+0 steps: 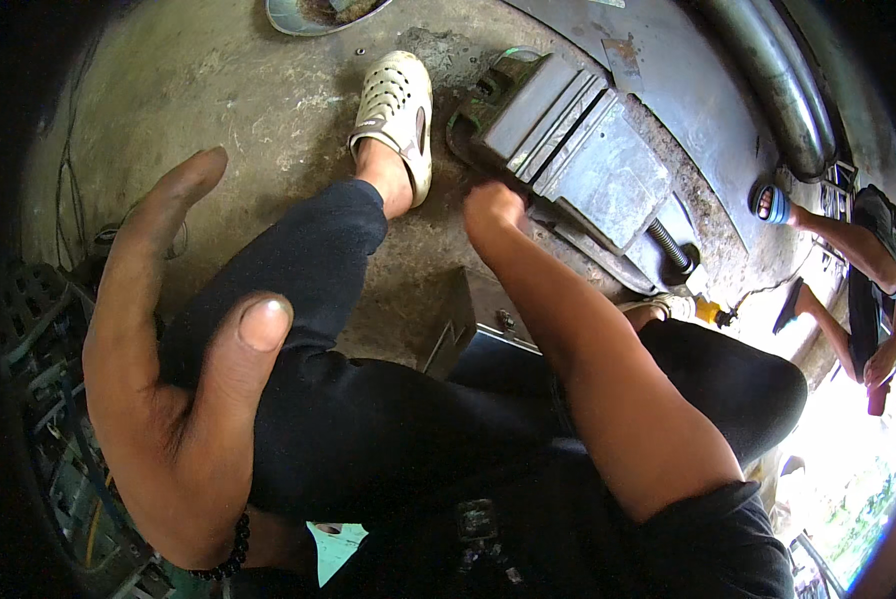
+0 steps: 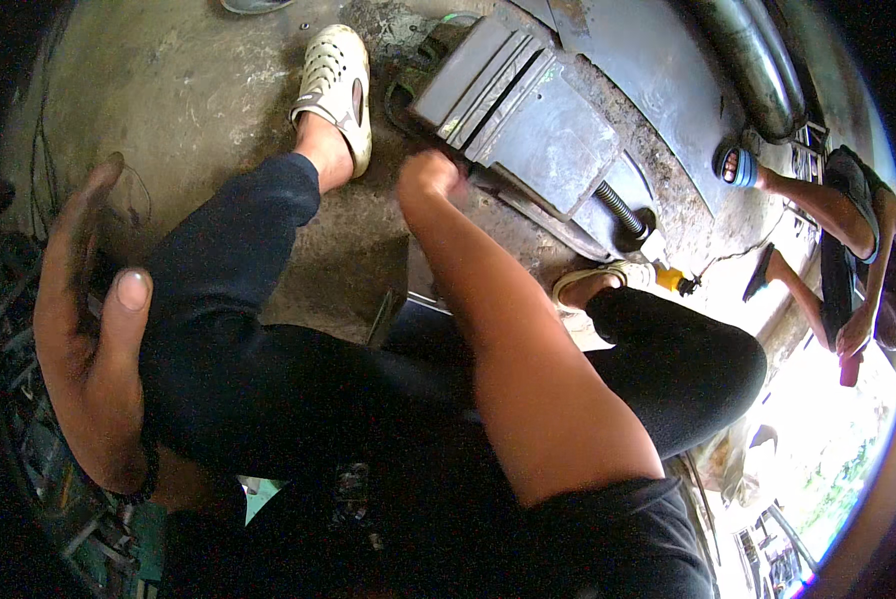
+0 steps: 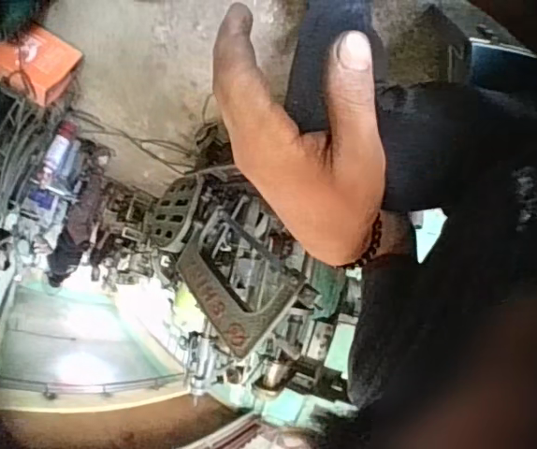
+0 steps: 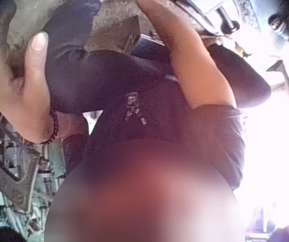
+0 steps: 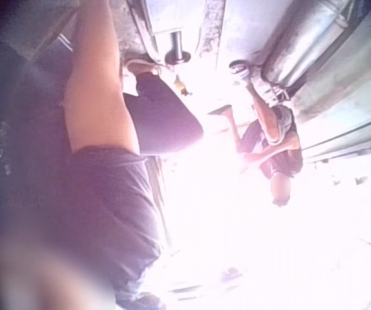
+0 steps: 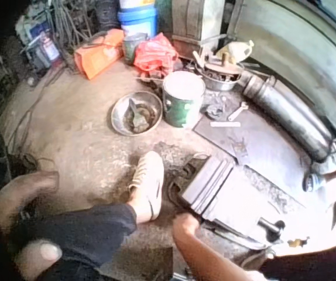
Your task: The person cleans a metal part by hand, then uses a cloth to wipe it. They also pour a liquid from a bottle into a bowl containing a brush.
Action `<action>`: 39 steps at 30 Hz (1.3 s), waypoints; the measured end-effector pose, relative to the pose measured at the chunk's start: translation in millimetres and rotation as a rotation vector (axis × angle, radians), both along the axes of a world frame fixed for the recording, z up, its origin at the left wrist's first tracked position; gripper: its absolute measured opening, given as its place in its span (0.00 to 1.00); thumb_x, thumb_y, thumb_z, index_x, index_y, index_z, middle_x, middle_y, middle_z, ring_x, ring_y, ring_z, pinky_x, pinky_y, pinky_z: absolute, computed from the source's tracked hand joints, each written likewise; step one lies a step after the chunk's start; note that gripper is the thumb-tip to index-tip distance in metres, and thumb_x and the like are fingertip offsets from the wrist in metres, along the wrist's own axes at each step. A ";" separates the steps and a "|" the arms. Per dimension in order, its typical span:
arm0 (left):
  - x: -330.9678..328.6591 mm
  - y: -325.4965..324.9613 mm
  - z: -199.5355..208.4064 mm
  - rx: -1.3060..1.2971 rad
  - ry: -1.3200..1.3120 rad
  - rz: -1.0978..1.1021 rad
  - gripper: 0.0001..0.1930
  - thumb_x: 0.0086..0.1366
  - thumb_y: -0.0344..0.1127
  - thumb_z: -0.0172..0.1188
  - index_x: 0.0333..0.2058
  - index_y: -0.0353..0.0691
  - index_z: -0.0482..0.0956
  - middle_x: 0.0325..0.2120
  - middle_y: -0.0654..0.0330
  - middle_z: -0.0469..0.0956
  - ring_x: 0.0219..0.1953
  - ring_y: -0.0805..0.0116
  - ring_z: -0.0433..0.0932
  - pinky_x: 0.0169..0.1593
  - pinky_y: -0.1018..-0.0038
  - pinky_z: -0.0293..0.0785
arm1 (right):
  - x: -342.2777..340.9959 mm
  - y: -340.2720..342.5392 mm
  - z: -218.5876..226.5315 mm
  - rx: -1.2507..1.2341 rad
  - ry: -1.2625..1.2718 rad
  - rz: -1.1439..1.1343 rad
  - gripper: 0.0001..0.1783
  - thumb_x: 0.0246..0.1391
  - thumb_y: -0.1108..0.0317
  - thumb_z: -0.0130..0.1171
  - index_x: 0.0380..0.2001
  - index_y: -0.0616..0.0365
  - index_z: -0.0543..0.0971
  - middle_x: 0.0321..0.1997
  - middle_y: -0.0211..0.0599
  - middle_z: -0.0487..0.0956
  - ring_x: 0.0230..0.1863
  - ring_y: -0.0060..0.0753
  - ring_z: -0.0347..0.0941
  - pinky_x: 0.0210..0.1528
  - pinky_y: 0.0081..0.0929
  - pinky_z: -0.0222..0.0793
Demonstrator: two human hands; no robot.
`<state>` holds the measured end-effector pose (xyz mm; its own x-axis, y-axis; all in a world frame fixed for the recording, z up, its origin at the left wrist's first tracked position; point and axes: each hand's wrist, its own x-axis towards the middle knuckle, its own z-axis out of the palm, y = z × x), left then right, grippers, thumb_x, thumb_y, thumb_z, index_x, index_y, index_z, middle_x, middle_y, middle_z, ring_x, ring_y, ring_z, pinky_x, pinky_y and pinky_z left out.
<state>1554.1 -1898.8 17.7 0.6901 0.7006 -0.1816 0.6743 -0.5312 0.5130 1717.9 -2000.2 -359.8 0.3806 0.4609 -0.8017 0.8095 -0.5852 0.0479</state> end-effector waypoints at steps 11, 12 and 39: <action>-26.1 -4.0 -1.1 -0.079 -0.152 0.001 0.34 0.66 0.47 0.54 0.61 0.25 0.62 0.61 0.40 0.65 0.66 0.50 0.60 0.69 0.61 0.50 | -1.1 5.4 25.2 0.871 -0.001 -0.039 0.35 0.51 0.74 0.52 0.64 0.38 0.65 0.52 0.55 0.68 0.41 0.58 0.78 0.42 0.46 0.77; -26.3 -5.1 1.3 -0.095 -0.143 0.011 0.34 0.66 0.47 0.54 0.61 0.25 0.62 0.61 0.40 0.65 0.67 0.50 0.60 0.70 0.61 0.50 | -0.7 16.7 18.2 0.751 -0.008 0.029 0.32 0.54 0.71 0.49 0.64 0.40 0.65 0.53 0.55 0.66 0.43 0.55 0.78 0.42 0.45 0.77; -25.1 4.5 -0.6 -0.165 -0.113 -0.012 0.37 0.63 0.49 0.56 0.60 0.23 0.63 0.60 0.41 0.66 0.66 0.49 0.62 0.69 0.60 0.50 | -10.6 -58.9 12.5 0.277 -0.057 -0.585 0.29 0.53 0.60 0.57 0.60 0.53 0.70 0.55 0.55 0.76 0.51 0.54 0.77 0.53 0.43 0.74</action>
<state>1529.0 -1894.2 17.1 0.7206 0.6594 -0.2141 0.6015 -0.4411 0.6660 1707.3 -2059.1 -347.3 0.6696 0.3516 -0.6542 0.3542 -0.9254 -0.1348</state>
